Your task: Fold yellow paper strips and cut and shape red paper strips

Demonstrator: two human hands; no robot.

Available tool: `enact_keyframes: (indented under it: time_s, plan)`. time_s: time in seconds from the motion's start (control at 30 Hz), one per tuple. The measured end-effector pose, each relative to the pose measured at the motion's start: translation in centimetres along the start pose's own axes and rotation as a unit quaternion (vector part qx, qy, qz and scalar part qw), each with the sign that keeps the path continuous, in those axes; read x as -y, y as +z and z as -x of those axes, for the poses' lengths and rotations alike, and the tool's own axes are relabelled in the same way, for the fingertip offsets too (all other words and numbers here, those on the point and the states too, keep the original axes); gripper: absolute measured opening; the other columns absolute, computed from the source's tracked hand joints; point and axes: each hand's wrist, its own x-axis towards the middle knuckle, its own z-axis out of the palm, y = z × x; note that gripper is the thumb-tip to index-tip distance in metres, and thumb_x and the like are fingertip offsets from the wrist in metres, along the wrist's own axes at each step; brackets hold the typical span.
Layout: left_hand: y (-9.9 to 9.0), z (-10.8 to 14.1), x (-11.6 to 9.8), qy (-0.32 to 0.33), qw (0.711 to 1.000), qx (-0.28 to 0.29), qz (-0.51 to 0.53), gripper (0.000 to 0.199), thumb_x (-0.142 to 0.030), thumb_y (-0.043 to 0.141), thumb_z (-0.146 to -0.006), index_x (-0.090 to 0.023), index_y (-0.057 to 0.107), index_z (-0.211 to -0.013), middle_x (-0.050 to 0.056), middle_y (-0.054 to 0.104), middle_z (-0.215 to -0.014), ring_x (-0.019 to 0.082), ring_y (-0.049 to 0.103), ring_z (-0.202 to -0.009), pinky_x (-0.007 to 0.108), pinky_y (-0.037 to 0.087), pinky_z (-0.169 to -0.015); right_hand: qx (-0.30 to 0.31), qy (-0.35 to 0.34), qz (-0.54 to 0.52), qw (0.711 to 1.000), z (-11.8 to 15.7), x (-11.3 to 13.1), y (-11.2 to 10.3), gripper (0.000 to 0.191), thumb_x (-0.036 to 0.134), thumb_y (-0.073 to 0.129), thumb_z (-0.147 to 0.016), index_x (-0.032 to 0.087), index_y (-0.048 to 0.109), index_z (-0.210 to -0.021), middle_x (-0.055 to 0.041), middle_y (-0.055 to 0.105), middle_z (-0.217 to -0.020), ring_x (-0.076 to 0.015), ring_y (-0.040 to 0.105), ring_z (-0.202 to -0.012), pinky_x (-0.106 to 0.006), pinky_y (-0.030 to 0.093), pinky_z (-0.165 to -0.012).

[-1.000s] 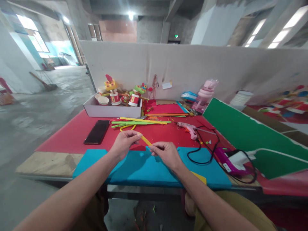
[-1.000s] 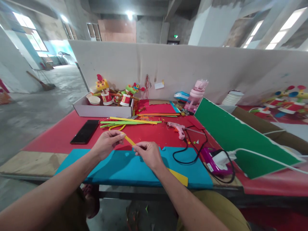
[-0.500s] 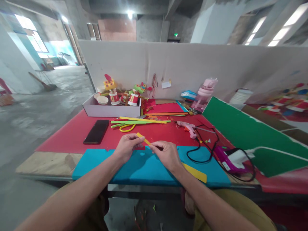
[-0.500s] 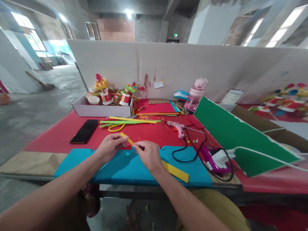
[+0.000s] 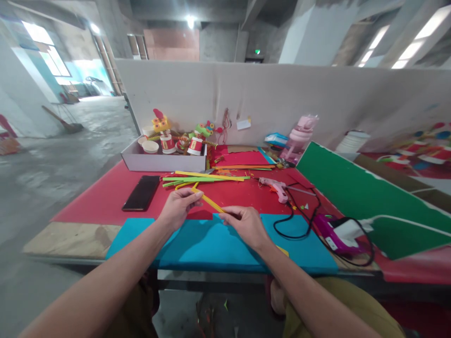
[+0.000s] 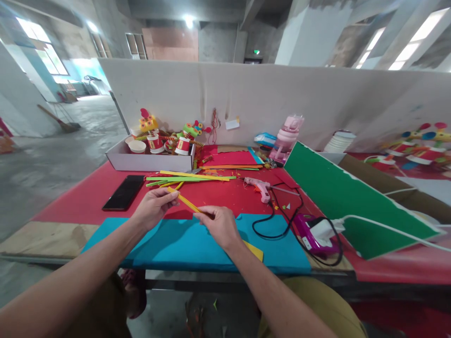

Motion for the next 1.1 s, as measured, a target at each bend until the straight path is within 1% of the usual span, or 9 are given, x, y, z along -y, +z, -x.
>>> enact_keyframes:
  time_s: [0.13, 0.23, 0.37, 0.57, 0.77, 0.83, 0.93, 1.03, 1.1]
  plan:
    - [0.1, 0.1, 0.1, 0.003, 1.0, 0.007, 0.0, 0.023, -0.028, 0.086, -0.054, -0.014, 0.072, -0.066, 0.0, 0.064, -0.061, 0.008, 0.056, -0.056, 0.021, 0.047, -0.059, -0.006, 0.024, -0.027, 0.999, -0.1, -0.3, 0.2, 0.026, 0.039, 0.067, -0.076, 0.019, 0.077, -0.09, -0.0036, 0.074, -0.073, -0.0195, 0.069, -0.066, -0.026, 0.05, -0.055]
    - [0.1, 0.1, 0.0, 0.007, 1.0, 0.007, 0.0, 0.022, -0.028, 0.085, -0.055, -0.014, 0.072, -0.066, 0.0, 0.063, -0.061, 0.008, 0.056, -0.056, 0.021, 0.047, -0.059, -0.012, 0.031, -0.03, 0.999, -0.2, -0.4, 0.2, 0.027, 0.039, 0.068, -0.075, 0.018, 0.077, -0.088, -0.0037, 0.073, -0.069, -0.019, 0.068, -0.064, -0.024, 0.049, -0.052]
    - [0.2, 0.2, -0.2, 0.009, 1.0, 0.009, -0.001, 0.022, -0.028, 0.085, -0.054, -0.014, 0.071, -0.064, 0.0, 0.063, -0.06, 0.008, 0.056, -0.056, 0.022, 0.047, -0.059, -0.015, 0.025, -0.022, 0.999, -0.3, -0.8, 0.3, 0.027, 0.041, 0.066, -0.076, 0.018, 0.077, -0.086, -0.0041, 0.072, -0.067, -0.0181, 0.067, -0.062, -0.024, 0.047, -0.05]
    - [0.2, 0.3, -0.3, 0.023, 1.0, 0.001, -0.009, 0.022, -0.029, 0.085, -0.055, -0.014, 0.071, -0.064, 0.0, 0.062, -0.058, 0.008, 0.055, -0.055, 0.02, 0.045, -0.057, -0.025, 0.01, -0.027, 0.999, -0.6, -1.4, 0.3, 0.025, 0.041, 0.066, -0.077, 0.018, 0.077, -0.081, -0.0038, 0.071, -0.065, -0.017, 0.066, -0.06, -0.024, 0.048, -0.053]
    - [0.8, 0.8, 0.7, 0.001, 0.997, 0.051, -0.059, 0.022, -0.031, 0.082, -0.061, -0.013, 0.068, -0.06, 0.001, 0.061, -0.055, 0.009, 0.055, -0.055, 0.021, 0.044, -0.057, 0.005, 0.037, -0.078, 0.996, -0.6, -1.1, 0.5, 0.027, 0.045, 0.069, -0.074, 0.018, 0.075, -0.076, -0.0031, 0.071, -0.067, -0.0148, 0.064, -0.057, -0.024, 0.048, -0.054]
    - [1.3, 1.2, 1.5, -0.012, 0.995, 0.062, -0.082, 0.023, -0.032, 0.082, -0.062, -0.013, 0.069, -0.061, 0.002, 0.064, -0.057, 0.01, 0.056, -0.056, 0.022, 0.045, -0.058, 0.011, 0.02, -0.067, 0.997, -0.5, -0.9, 0.6, 0.027, 0.044, 0.067, -0.076, 0.019, 0.075, -0.077, -0.0029, 0.071, -0.067, -0.0153, 0.064, -0.059, -0.024, 0.048, -0.054]
    - [2.2, 1.8, 2.9, -0.017, 0.993, 0.067, -0.091, 0.023, -0.033, 0.081, -0.062, -0.012, 0.072, -0.065, 0.004, 0.066, -0.061, 0.012, 0.057, -0.058, 0.024, 0.045, -0.058, 0.009, -0.022, -0.014, 1.0, -0.2, -0.8, 0.5, 0.025, 0.041, 0.062, -0.082, 0.02, 0.076, -0.08, -0.0025, 0.071, -0.067, -0.0169, 0.065, -0.061, -0.024, 0.047, -0.056]
    - [2.8, 2.0, 3.8, -0.024, 0.996, 0.038, -0.079, 0.025, -0.034, 0.081, -0.061, -0.011, 0.07, -0.061, 0.004, 0.064, -0.058, 0.011, 0.055, -0.056, 0.023, 0.042, -0.055, -0.018, -0.058, 0.059, 0.996, 0.0, -0.7, 0.6, 0.023, 0.035, 0.059, -0.085, 0.021, 0.076, -0.08, -0.0025, 0.071, -0.067, -0.0175, 0.065, -0.063, -0.024, 0.046, -0.057]
    - [2.8, 1.9, 3.9, -0.035, 0.998, 0.015, -0.059, 0.027, -0.034, 0.082, -0.059, -0.011, 0.068, -0.057, 0.004, 0.062, -0.054, 0.01, 0.054, -0.053, 0.022, 0.04, -0.053, -0.039, -0.088, 0.096, 0.991, 0.1, -0.7, 0.6, 0.022, 0.032, 0.058, -0.086, 0.021, 0.076, -0.079, -0.003, 0.071, -0.07, -0.0173, 0.065, -0.065, -0.024, 0.045, -0.059]
